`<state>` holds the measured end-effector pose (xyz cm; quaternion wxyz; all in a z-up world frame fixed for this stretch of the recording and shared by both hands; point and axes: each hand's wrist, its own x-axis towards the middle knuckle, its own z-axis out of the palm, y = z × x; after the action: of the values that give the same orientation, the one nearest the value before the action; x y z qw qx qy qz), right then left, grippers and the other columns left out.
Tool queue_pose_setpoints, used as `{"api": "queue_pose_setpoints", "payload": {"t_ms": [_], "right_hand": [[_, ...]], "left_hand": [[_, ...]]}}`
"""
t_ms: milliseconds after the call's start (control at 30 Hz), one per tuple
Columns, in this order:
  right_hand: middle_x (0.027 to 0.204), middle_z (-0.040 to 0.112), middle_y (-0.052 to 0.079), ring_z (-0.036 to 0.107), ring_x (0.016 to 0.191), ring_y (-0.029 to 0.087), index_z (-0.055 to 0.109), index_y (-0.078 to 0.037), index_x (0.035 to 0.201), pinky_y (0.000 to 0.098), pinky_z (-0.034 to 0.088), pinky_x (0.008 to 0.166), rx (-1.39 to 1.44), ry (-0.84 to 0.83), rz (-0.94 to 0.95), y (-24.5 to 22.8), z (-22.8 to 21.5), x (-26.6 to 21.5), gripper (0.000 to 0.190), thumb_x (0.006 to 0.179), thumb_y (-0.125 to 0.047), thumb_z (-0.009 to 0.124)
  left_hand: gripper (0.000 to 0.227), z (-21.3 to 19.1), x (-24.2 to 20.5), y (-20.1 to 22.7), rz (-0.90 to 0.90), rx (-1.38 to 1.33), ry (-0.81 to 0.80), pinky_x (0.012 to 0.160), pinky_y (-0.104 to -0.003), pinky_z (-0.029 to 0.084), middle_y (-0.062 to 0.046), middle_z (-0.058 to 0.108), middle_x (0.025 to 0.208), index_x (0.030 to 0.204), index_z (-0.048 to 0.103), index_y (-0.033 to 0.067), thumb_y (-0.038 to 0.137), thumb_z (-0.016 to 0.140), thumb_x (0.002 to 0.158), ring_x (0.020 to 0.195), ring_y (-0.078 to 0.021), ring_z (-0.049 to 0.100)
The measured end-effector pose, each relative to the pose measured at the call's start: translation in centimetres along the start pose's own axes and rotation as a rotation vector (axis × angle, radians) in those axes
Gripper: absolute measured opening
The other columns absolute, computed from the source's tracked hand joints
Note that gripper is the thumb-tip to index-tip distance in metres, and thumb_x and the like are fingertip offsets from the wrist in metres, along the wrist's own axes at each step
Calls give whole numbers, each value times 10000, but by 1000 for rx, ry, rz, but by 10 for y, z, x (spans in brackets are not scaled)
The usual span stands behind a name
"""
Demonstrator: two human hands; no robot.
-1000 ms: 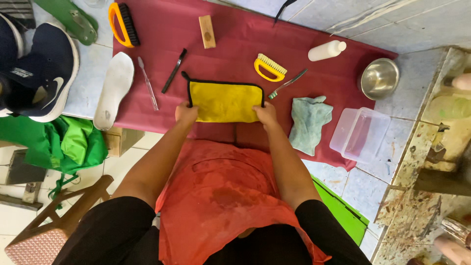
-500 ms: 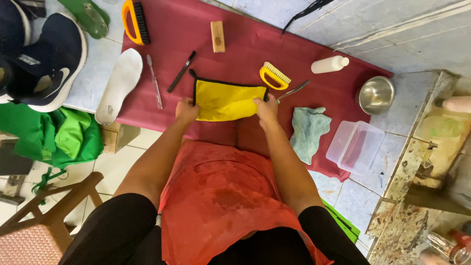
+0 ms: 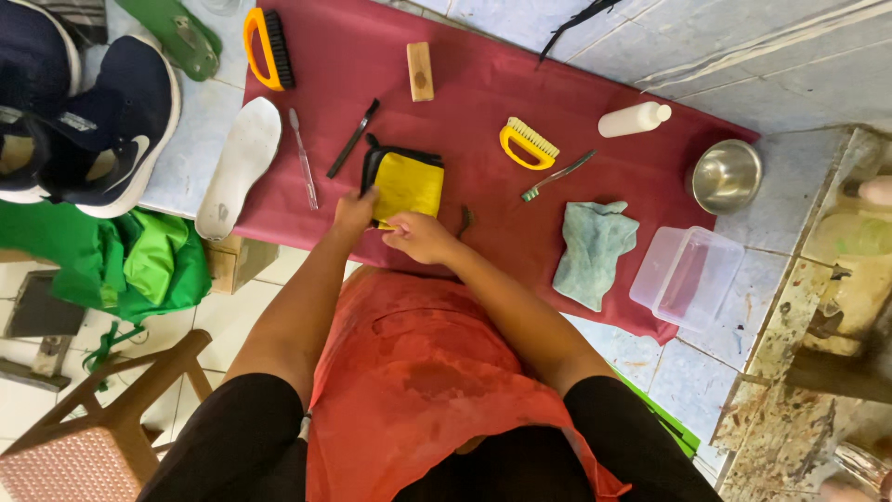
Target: The person washes a plastic container in a sink and dries it with a cloth. They then wipe the table surface and organize various items, including a yellow pouch, brushes, and a light blue cloth, arranging them neatly on the red mat.
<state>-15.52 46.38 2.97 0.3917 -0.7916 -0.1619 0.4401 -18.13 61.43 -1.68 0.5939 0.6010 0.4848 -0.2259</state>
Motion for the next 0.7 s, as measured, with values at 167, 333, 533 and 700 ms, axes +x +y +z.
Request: {"api": "queue_pose_setpoints", "payload": {"t_ms": [167, 333, 533, 700], "right_hand": [[1061, 782, 87, 738, 1055, 252, 719, -186, 1231, 378, 600, 883, 10, 204, 236, 48, -23, -7, 468, 846, -444, 787], [1146, 727, 171, 754, 983, 261, 569, -95, 1379, 365, 645, 782, 280, 375, 374, 55, -39, 11, 727, 828, -492, 828], [1422, 495, 231, 616, 1190, 349, 244, -63, 1593, 453, 580, 893, 1031, 345, 519, 60, -52, 18, 947, 964, -605, 697], [1100, 681, 94, 675, 821, 191, 464, -149, 1384, 274, 571, 627, 1151, 622, 258, 71, -108, 28, 476, 1069, -505, 492]], "left_hand": [[247, 7, 23, -14, 267, 169, 89, 536, -317, 490, 29, 600, 706, 1028, 647, 162, 382, 691, 925, 622, -154, 635], [502, 27, 5, -12, 249, 68, 30, 750, -430, 564, -149, 690, 1007, 1250, 624, 36, 306, 786, 859, 950, -261, 702], [566, 51, -6, 37, 334, 20, -129, 956, -450, 520, -183, 644, 1209, 1345, 578, 49, 179, 783, 833, 1152, -284, 625], [459, 89, -12, 111, 494, -63, -247, 871, -459, 540, -160, 680, 1070, 1237, 644, 20, 131, 768, 809, 1017, -256, 657]]}}
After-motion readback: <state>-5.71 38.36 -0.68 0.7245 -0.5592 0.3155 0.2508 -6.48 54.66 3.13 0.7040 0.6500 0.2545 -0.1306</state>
